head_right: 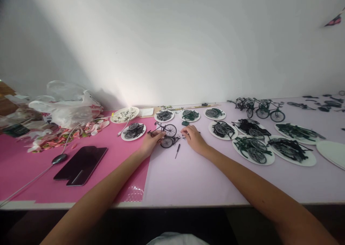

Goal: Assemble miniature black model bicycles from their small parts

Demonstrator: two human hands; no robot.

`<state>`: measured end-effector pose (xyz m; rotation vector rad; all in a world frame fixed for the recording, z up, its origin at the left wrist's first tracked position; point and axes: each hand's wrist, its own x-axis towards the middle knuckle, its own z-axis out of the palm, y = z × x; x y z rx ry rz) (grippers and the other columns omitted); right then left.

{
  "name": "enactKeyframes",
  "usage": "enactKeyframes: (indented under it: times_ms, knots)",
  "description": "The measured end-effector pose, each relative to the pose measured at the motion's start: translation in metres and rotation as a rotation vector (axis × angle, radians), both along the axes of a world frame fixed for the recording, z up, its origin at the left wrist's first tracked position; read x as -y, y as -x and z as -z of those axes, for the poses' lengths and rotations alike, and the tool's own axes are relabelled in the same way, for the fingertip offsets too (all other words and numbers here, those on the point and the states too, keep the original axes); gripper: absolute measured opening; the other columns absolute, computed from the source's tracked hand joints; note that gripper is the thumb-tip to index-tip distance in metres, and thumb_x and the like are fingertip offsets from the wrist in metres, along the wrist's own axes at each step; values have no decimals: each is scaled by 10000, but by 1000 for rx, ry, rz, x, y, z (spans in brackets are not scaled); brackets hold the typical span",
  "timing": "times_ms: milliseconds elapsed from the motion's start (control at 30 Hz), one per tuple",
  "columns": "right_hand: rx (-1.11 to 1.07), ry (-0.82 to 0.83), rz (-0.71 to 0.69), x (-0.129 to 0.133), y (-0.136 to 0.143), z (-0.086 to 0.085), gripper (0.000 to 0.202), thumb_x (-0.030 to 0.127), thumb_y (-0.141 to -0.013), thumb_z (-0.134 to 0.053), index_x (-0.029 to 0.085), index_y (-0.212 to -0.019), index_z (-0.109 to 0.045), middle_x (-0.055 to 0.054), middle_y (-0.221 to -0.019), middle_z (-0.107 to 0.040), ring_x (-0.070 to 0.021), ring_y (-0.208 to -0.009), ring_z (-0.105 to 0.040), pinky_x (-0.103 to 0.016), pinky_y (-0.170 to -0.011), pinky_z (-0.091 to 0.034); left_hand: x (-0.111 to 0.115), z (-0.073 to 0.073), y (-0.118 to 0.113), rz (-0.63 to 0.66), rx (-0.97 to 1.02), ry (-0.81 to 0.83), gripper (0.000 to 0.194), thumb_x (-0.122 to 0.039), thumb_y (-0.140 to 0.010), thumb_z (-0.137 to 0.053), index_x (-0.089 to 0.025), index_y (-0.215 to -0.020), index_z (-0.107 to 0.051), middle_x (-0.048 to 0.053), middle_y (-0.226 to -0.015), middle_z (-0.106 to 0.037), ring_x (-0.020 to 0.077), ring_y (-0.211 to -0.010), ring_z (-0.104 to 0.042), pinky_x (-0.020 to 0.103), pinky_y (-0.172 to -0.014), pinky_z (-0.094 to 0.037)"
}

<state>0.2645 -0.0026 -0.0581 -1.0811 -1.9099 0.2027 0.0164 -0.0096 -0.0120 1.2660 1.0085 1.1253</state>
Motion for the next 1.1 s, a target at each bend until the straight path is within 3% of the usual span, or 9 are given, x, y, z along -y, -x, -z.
enactKeyframes:
  times_ms: [200, 400, 533, 733, 1100]
  knots:
    - [-74, -19, 42, 5, 3, -2, 113, 324, -1008, -567, 243, -972, -639, -68, -962, -691, -236, -917, -660, -382, -800, -556, 0, 0, 0, -2, 10, 2, 428, -489, -642, -899, -132, -803, -726, -7, -674, -618, 100, -588, -529, 246, -574, -394]
    - [-139, -86, -10, 12, 8, -12, 157, 355, -1011, -588, 240, -975, -688, -60, -929, -703, -208, -815, -661, -354, -742, -570, -1, 2, 0, -2, 0, -6, 431, -499, -639, -898, -136, -784, -718, -5, -671, -619, 104, -588, -533, 250, -576, -403]
    - [-164, -113, -19, 19, 15, -17, 145, 354, -1001, -613, 248, -975, -709, -60, -924, -714, -217, -818, -666, -373, -757, -577, -2, 4, 0, -9, 20, 8, 441, -501, -624, -904, -141, -791, -712, 1, -695, -628, 112, -596, -539, 256, -583, -408]
    - [-141, -123, -74, 28, 24, -20, 104, 313, -1005, -599, 244, -989, -675, -64, -928, -709, -206, -799, -662, -329, -645, -559, 0, 2, -1, 1, -23, -36, 380, -472, -664, -878, -149, -724, -686, -9, -634, -586, 119, -588, -515, 262, -580, -390]
    - [-78, -139, -146, 28, 28, -16, 92, 277, -997, -621, 244, -992, -706, -79, -945, -713, -222, -857, -649, -326, -616, -549, 5, -3, -2, 52, -77, -92, 381, -483, -715, -850, -156, -690, -657, -14, -593, -576, 120, -572, -492, 273, -581, -382]
